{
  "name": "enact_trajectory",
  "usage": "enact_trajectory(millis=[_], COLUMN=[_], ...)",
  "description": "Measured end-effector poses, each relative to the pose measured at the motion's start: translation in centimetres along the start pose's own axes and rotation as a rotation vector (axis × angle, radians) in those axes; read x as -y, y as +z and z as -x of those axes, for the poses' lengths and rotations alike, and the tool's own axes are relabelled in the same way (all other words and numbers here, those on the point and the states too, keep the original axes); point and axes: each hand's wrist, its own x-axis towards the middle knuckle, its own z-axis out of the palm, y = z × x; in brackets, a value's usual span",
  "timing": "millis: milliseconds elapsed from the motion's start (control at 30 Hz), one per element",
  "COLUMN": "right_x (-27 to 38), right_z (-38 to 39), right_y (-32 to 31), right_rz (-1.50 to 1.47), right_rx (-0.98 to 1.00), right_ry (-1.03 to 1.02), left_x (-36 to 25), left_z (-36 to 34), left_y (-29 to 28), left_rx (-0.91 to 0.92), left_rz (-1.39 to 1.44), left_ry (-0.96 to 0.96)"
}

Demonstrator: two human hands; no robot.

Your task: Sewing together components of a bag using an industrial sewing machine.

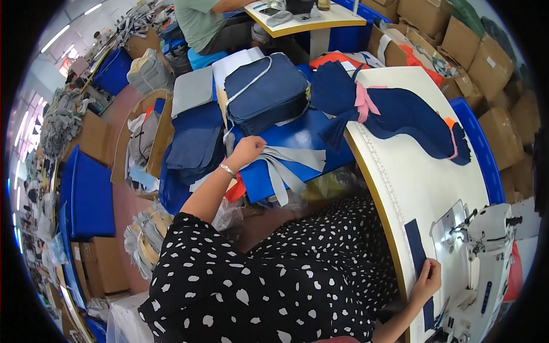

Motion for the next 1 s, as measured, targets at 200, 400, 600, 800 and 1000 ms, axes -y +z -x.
enact_trajectory(millis=[200, 400, 600, 800, 1000], right_x=[-0.7, 0.1, -2.4, -1.8, 3.8], right_z=[0.6, -3.2, -2.2, -1.4, 0.3], right_y=[-1.2, -2.9, -6.8, -7.0, -5.9], right_rz=[0.033, -0.375, -0.807, -0.722, -0.307], right_rx=[-0.012, 0.408, 0.521, 0.213, 0.126], right_ry=[0.12, 0.366, 0.512, 0.353, 0.149], left_x=[4.5, 13.5, 11.3, 11.0, -8.6], left_z=[-3.8, -4.6, -8.5, -7.2, -4.1], left_y=[4.8, 3.4, 5.6, 2.4, -4.6], left_rx=[-0.066, 0.05, 0.135, -0.01, 0.097], left_rz=[-0.166, -0.076, 0.043, 0.059, 0.151], left_ry=[0.234, 0.139, 0.061, 0.068, 0.142])
